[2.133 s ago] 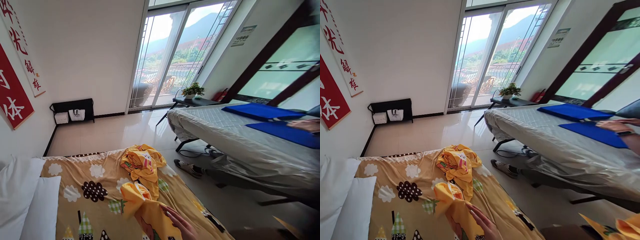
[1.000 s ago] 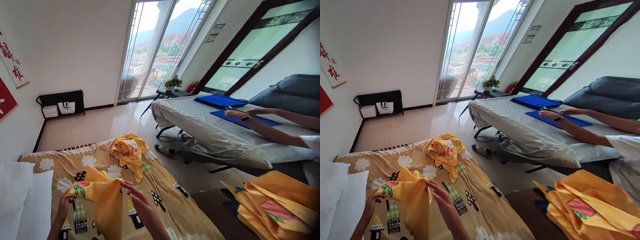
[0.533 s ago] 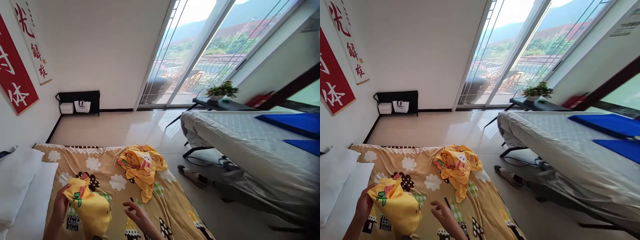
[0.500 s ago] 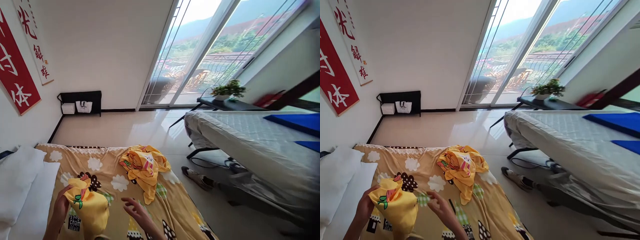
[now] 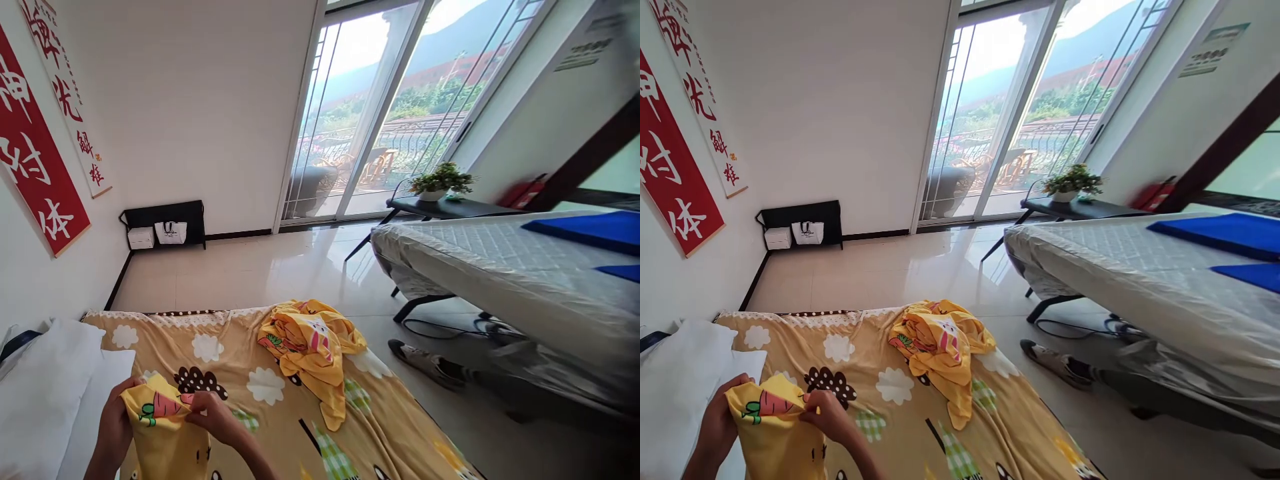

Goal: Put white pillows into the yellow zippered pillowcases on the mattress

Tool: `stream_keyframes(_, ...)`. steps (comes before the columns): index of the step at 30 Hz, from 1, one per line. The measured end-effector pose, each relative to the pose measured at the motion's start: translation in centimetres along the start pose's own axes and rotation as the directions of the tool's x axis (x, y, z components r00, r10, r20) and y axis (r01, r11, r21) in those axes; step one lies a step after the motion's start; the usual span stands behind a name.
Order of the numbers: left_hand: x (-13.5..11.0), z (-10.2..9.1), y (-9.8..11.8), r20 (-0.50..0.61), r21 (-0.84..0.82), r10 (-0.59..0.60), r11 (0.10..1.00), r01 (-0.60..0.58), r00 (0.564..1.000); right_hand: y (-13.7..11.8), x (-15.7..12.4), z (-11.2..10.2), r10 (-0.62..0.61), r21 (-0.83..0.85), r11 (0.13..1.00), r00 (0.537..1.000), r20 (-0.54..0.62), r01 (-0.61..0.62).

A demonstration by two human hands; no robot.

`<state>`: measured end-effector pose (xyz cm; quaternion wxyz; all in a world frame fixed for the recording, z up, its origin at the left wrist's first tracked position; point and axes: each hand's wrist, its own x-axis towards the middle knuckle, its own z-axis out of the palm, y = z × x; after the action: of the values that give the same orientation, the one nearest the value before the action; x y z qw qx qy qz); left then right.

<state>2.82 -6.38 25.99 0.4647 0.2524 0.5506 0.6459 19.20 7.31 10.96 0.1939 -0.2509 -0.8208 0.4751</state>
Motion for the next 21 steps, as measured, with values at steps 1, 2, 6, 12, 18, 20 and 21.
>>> stream_keyframes(1, 0.1, -0.5, 0.2, -0.023, -0.065, -0.01, 0.998, 0.009, 1.0, 0.4, -0.2, -0.6, 0.005, -0.011, 1.0, 1.0, -0.01, -0.005)
stream_keyframes(2, 0.1, -1.0, 0.4, -0.058, -0.128, -0.023, 0.992, 0.016, 0.998, 0.7, -0.5, -1.4, 0.004, -0.02, 1.0, 1.0, -0.023, -0.004)
stream_keyframes(6, -0.2, -3.1, 1.3, -0.2, -0.226, -0.03, 0.974, -0.017, 0.979, -1.0, -1.5, -5.3, 0.003, -0.061, 0.998, 0.993, -0.114, -0.01)
stream_keyframes(12, -0.6, -1.7, 1.4, -0.08, -0.064, 0.008, 0.998, -0.013, 0.997, -8.1, -1.5, -5.8, -0.062, 0.151, 0.985, 0.992, -0.112, 0.078)
stream_keyframes(18, -0.7, 1.3, 0.8, 0.058, 0.102, 0.009, 0.995, -0.015, 0.998, -8.7, 0.2, 0.4, -0.086, 0.043, 0.995, 0.996, -0.038, 0.087)
stream_keyframes(20, -0.8, 1.1, 1.2, -0.013, 0.055, 0.034, 0.998, -0.033, 0.999, -6.7, 0.3, 1.7, -0.017, 0.01, 1.0, 0.999, -0.033, 0.017)
stream_keyframes(21, -0.8, 0.8, 1.4, -0.059, 0.022, 0.046, 0.999, -0.045, 0.997, -5.7, 0.1, 2.1, 0.004, 0.009, 1.0, 0.999, -0.039, -0.004)
